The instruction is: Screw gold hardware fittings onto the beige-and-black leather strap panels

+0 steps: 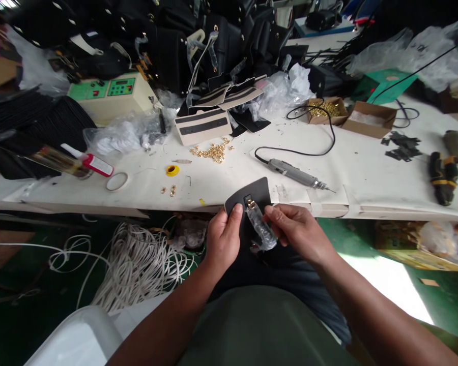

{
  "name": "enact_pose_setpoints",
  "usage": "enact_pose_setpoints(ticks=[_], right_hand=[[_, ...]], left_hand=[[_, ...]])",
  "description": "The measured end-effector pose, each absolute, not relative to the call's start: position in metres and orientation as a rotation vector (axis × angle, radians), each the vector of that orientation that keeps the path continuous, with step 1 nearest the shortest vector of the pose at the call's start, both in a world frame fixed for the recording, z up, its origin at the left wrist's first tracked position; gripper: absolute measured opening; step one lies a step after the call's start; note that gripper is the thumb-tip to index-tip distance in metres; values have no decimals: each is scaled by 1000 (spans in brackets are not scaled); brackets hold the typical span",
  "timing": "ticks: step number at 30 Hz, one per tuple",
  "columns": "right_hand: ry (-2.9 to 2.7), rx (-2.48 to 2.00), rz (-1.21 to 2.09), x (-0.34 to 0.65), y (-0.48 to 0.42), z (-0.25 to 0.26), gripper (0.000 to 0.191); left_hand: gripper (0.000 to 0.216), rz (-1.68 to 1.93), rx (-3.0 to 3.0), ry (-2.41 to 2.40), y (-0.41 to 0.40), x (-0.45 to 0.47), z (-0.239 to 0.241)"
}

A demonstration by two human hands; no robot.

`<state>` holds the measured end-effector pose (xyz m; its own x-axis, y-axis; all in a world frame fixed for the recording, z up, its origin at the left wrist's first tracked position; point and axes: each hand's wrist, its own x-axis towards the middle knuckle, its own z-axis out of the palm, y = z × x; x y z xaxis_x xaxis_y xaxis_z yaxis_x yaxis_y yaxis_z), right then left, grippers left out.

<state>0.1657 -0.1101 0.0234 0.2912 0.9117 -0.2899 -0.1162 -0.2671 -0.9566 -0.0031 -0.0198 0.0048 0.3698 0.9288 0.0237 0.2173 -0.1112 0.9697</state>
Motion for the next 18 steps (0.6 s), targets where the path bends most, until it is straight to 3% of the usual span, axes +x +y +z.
enact_pose_setpoints(ticks=[5, 11, 18], right_hand=[[-822, -1623, 739, 170, -119, 10, 42], [-670, -1379, 1232, 164, -123, -12, 43], [-542, -1334, 1019, 168, -106, -13, 44]], left_hand=[[38, 918, 1094, 983, -4, 6, 5], [41, 784, 640, 874, -7, 16, 11], [41, 469, 947, 809, -38, 5, -5]])
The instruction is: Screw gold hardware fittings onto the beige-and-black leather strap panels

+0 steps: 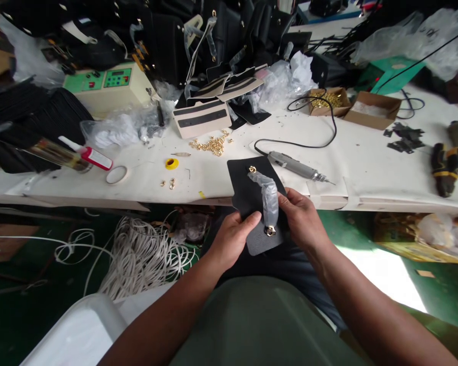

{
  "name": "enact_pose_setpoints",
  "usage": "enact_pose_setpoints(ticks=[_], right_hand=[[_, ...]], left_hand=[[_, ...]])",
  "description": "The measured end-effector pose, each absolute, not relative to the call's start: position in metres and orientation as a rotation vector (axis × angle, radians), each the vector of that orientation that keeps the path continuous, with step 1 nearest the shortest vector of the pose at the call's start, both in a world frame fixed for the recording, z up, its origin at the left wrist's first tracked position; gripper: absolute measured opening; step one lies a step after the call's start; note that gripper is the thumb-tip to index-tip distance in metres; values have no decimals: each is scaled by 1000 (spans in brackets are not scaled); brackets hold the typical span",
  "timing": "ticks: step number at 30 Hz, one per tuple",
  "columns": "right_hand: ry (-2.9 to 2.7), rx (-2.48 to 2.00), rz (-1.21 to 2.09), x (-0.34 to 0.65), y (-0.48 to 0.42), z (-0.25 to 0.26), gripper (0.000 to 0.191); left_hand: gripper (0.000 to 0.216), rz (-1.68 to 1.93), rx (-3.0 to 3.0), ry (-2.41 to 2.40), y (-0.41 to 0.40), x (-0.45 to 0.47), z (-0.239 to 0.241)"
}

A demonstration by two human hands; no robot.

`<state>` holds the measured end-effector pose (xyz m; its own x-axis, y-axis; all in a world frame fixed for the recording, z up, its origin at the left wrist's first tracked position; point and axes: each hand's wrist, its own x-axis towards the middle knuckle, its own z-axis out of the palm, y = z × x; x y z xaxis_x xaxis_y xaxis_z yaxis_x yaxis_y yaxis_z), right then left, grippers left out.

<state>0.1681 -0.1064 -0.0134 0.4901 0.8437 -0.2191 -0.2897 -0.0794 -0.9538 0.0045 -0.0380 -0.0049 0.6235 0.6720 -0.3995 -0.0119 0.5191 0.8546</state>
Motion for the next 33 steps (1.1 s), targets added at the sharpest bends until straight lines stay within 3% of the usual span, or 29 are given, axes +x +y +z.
enact_pose_setpoints(ticks=[3, 7, 13, 17, 23, 33], right_hand=[[-669, -1504, 641, 168, -111, -11, 48], [-1021, -1646, 195, 158, -128, -7, 24], [-1291, -1701, 176, 142, -128, -7, 23], [-1428, -1697, 117, 145, -125, -8, 13], [-1726, -1518, -48, 162, -124, -6, 11], [-1739, -1390, 255, 172, -121, 4, 12]], left_hand=[[40, 579, 929, 826, -37, 5, -6], [38, 715, 908, 908, -29, 7, -2], [49, 762, 1277, 1045, -29, 2, -3], [56, 737, 1425, 1076, -29, -3, -1], [47, 723, 1450, 1027, -21, -7, -1], [46, 612, 1538, 1015, -15, -5, 7]])
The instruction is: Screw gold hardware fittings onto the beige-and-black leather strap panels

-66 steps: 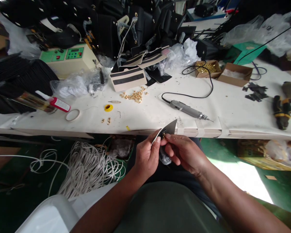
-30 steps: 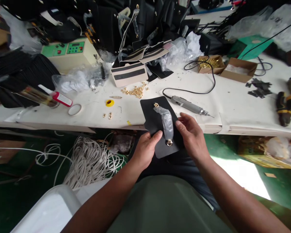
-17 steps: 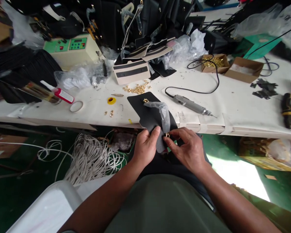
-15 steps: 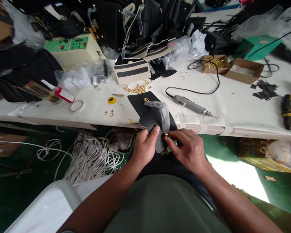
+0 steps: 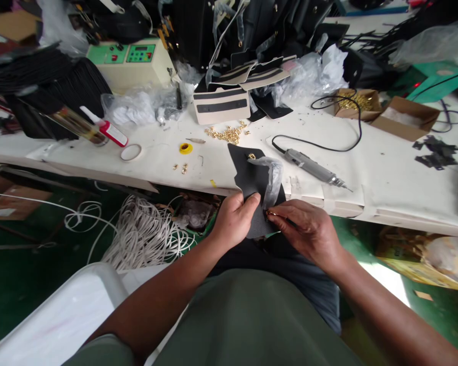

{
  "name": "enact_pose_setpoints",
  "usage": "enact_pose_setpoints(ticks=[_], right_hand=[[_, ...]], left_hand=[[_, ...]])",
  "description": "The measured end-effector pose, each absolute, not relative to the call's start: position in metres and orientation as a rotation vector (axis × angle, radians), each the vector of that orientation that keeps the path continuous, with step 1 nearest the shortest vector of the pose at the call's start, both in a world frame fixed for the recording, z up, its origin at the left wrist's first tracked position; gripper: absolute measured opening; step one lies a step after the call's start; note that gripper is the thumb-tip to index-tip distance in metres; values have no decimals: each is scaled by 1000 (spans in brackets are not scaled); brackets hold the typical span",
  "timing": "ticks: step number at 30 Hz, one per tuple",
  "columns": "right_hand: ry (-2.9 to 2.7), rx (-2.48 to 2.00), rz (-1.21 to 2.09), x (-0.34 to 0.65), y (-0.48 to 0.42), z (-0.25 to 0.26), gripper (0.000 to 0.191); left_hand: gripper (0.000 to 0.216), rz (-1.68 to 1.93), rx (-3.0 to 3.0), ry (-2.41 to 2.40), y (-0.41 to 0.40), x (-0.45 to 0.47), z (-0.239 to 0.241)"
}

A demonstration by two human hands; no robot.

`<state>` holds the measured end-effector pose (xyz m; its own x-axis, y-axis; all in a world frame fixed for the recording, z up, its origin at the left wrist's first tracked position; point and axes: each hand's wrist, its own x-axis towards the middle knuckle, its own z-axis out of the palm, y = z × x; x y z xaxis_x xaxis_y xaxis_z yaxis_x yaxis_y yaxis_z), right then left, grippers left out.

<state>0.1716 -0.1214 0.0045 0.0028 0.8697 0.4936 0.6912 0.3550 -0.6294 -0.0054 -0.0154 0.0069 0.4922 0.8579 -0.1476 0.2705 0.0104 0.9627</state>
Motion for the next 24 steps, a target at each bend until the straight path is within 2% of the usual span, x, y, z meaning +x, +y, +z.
enact_pose_setpoints(ticks=[6, 14, 20, 24], right_hand=[[-1852, -1276, 274, 175, -120, 7, 19], [-2142, -1116, 58, 187, -117, 3, 27], [-1838, -1273, 155, 178, -132, 1, 35], [-1503, -1436, 8, 167, -125, 22, 45]], left_hand=[[43, 566, 1628, 997, -13, -8, 9], [40, 527, 1611, 952, -10, -9, 6], [48, 646, 1935, 1022, -17, -14, 10], [40, 771, 2323, 883, -29, -14, 6]])
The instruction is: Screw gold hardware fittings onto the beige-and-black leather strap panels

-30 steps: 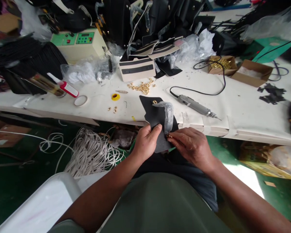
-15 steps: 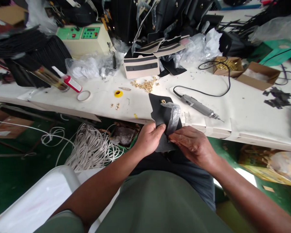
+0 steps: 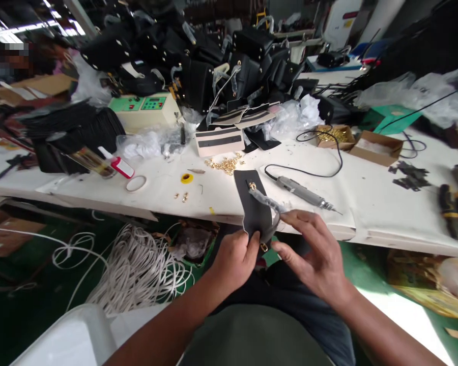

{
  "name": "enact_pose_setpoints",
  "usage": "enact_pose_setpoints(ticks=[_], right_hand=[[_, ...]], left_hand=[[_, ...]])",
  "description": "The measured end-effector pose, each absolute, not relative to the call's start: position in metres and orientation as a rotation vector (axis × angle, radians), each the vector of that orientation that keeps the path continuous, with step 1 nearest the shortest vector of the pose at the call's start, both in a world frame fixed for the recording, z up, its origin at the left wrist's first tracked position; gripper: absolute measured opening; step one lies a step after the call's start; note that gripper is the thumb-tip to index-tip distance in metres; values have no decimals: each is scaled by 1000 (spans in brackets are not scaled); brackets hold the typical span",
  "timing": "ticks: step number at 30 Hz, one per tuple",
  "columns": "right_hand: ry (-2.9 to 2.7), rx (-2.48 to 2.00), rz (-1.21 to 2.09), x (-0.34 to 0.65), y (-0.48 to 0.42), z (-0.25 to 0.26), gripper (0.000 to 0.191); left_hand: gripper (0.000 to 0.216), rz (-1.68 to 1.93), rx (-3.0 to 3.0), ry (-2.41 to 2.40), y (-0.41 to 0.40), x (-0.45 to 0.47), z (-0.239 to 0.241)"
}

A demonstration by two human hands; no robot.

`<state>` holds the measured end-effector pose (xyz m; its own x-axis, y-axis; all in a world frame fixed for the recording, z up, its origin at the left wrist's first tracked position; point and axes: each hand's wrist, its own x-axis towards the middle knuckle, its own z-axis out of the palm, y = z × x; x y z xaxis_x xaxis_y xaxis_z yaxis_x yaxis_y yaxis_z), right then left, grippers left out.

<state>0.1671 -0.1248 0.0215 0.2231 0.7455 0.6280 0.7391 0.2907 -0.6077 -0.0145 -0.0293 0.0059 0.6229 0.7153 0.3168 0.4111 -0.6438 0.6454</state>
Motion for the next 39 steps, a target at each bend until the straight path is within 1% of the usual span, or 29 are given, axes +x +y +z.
enact_pose_setpoints(ticks=[3, 5, 6, 8, 10, 11, 12, 15, 17, 22, 25, 30, 33, 36, 38, 39], right_hand=[[-1398, -1518, -53, 158, -112, 34, 64], [-1405, -1565, -17, 150, -108, 36, 69], [-1412, -1586, 17, 145, -107, 36, 67], [-1405, -1597, 88, 137, -110, 32, 56], [-1366, -1556, 118, 129, -115, 28, 42], [-1343, -1518, 124, 127, -119, 26, 39], [-1323, -1473, 127, 125, -123, 25, 40], [-1291, -1349, 115, 125, -134, 26, 43], [-1309, -1277, 89, 126, -142, 30, 45], [-1368, -1155, 52, 127, -165, 35, 51], [-1382, -1101, 69, 125, -178, 34, 53], [-1409, -1042, 85, 129, -191, 31, 54], [-1418, -1054, 70, 137, -197, 31, 51], [-1450, -1121, 48, 147, -203, 33, 44], [-1451, -1169, 50, 155, -206, 33, 39], [-1433, -1186, 62, 158, -207, 33, 34]], left_hand=[[28, 827, 2563, 722, -42, -14, -1], [24, 849, 2678, 675, -51, -15, -7], [23, 852, 2714, 667, -55, -16, -10], [20, 841, 2721, 668, -62, -18, -13], [13, 817, 2607, 683, -67, -20, -9], [8, 791, 2506, 687, -68, -21, -5], [10, 757, 2390, 674, -68, -23, 0], [39, 666, 2034, 599, -69, -31, 17], [49, 642, 1835, 553, -69, -35, 24], [56, 823, 1352, 590, -66, -32, 29], [54, 880, 1291, 619, -63, -23, 41], [62, 713, 1339, 540, -63, -11, 68], [68, 633, 1336, 488, -55, -5, 75], [74, 595, 1359, 405, -40, 4, 71], [69, 567, 1374, 415, -32, 12, 67], [62, 535, 1384, 445, -29, 16, 64]])
